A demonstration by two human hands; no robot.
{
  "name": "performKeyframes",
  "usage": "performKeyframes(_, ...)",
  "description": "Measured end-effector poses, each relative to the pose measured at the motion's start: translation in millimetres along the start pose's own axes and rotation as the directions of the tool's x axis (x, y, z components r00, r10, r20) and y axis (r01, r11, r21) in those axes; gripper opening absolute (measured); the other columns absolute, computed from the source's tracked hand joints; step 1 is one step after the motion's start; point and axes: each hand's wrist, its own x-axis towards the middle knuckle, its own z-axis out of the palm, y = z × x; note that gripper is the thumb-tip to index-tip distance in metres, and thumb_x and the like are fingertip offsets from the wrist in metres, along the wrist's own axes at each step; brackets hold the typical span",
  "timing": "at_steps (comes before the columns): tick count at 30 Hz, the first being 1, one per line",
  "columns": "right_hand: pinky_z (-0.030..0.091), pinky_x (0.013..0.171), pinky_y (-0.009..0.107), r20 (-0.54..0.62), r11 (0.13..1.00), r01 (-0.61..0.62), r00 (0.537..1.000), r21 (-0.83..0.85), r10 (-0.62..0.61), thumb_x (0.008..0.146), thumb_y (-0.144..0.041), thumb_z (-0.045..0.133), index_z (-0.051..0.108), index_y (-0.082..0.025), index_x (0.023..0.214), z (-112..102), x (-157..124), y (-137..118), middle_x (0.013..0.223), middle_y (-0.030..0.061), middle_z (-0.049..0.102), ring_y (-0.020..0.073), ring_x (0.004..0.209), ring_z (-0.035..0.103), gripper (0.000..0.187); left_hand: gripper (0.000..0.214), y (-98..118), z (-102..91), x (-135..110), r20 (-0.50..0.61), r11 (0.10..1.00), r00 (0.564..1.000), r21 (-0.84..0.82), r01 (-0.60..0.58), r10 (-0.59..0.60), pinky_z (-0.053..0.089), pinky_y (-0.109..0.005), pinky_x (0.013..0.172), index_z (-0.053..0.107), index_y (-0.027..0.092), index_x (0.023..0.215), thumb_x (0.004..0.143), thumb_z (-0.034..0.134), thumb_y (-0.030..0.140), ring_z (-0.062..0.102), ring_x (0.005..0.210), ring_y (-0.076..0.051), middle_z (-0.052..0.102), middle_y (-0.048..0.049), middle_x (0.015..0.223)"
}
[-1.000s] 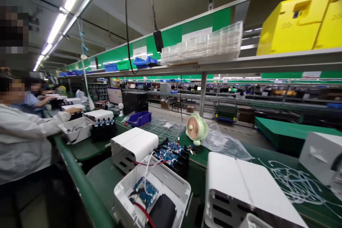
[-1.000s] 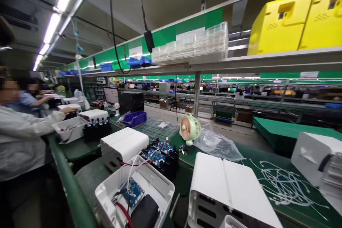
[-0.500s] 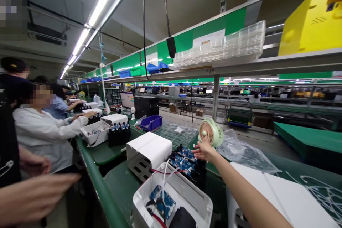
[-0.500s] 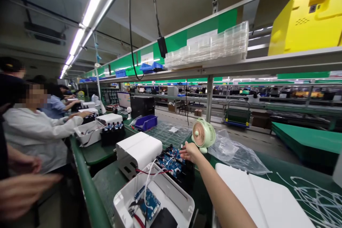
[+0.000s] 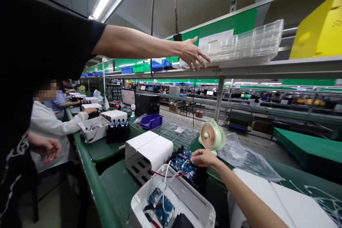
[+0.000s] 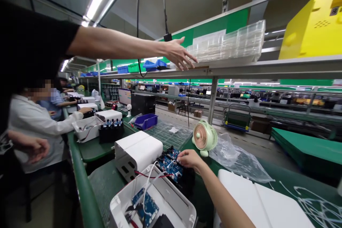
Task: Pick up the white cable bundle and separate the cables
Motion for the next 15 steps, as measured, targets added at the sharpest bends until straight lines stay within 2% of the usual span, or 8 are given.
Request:
performKeyframes(3,0.041,0.062,0.019,0.013,0.951,0.157,0.987,-0.266,-0.159,0.053,-0.004,0.07,0.065,-0.016,0.063,3,-2,6,0.058,-0.0037,0.062,0.0099,0.062,0.056,0.016,0.07,-11,5.3,28,0.041,1.0,0.999,0.017,0.001,-0.002,0.042,-0.037,0.053,0.046,0.01,0.033,0.058,-0.007,0.047,0.056,0.092,-0.023,0.058,-0.0094,0.064)
performKeyframes(5,0.04,0.065,0.02,0.063,0.815,0.282,0.955,-0.507,-0.291,0.055,-0.006,0.067,0.067,-0.018,0.065,5,-2,8,0.064,-0.0033,0.065,0.0114,0.066,0.057,0.016,0.07,-12,-14.3,57,0.094,0.998,0.996,0.06,-0.004,-0.001,0.039,-0.039,0.048,0.043,0.004,0.03,0.049,-0.017,0.036,0.053,0.094,-0.025,0.055,-0.0107,0.071)
performKeyframes(6,0.04,0.065,0.021,0.098,0.716,0.327,0.934,-0.616,-0.343,0.057,-0.008,0.065,0.067,-0.019,0.067,6,-3,9,0.067,-0.0028,0.066,0.0119,0.068,0.058,0.015,0.071,-7,-36.6,78,0.109,0.997,0.994,0.079,-0.014,0.005,0.039,-0.039,0.047,0.044,0.002,0.032,0.047,-0.015,0.037,0.053,0.094,-0.027,0.056,-0.0116,0.075)
performKeyframes(8,0.04,0.064,0.021,0.146,0.542,0.361,0.906,-0.759,-0.398,0.061,-0.011,0.063,0.068,-0.021,0.072,8,-3,10,0.072,-0.002,0.068,0.0122,0.069,0.059,0.016,0.074,16,-107.1,132,0.085,0.993,0.996,0.113,-0.019,0.009,0.039,-0.036,0.046,0.048,0.0,0.037,0.046,-0.01,0.044,0.052,0.093,-0.029,0.057,-0.0134,0.085)
performKeyframes(10,0.039,0.062,0.02,0.14,0.473,0.333,0.908,-0.816,-0.396,0.061,-0.01,0.06,0.068,-0.021,0.073,9,-4,9,0.073,-0.0016,0.068,0.0118,0.069,0.059,0.018,0.077,49,-197.5,197,0.01,0.99,1.0,0.138,0.004,-0.005,0.037,-0.035,0.045,0.052,-0.001,0.042,0.044,-0.011,0.045,0.051,0.094,-0.03,0.056,-0.0127,0.096)
performKeyframes(12,0.039,0.06,0.019,0.127,0.425,0.297,0.915,-0.855,-0.384,0.06,-0.008,0.058,0.068,-0.02,0.073,9,-3,7,0.071,-0.0015,0.068,0.0115,0.068,0.059,0.02,0.081,80,-276.4,255,-0.067,0.986,0.997,0.16,0.046,-0.036,0.031,-0.036,0.044,0.053,-0.002,0.043,0.035,-0.022,0.027,0.05,0.097,-0.027,0.05,-0.0068,0.102)
performKeyframes(14,0.038,0.059,0.019,0.113,0.392,0.266,0.922,-0.881,-0.37,0.058,-0.006,0.056,0.068,-0.02,0.07,7,-1,4,0.069,-0.0008,0.067,0.012,0.067,0.059,0.022,0.078,92,-310.3,287,-0.106,0.987,0.993,0.151,0.059,-0.043,0.029,-0.037,0.043,0.051,-0.003,0.04,0.026,-0.023,0.018,0.049,0.098,-0.026,0.048,-0.0052,0.104)
performKeyframes(15,0.038,0.058,0.02,0.102,0.382,0.251,0.924,-0.89,-0.369,0.057,-0.005,0.055,0.068,-0.019,0.068,6,0,3,0.068,0.0,0.067,0.0128,0.067,0.059,0.022,0.077,89,-304.5,290,-0.11,0.987,0.993,0.15,0.055,-0.038,0.031,-0.037,0.044,0.05,-0.003,0.039,0.028,-0.023,0.021,0.049,0.098,-0.027,0.049,-0.0075,0.104)
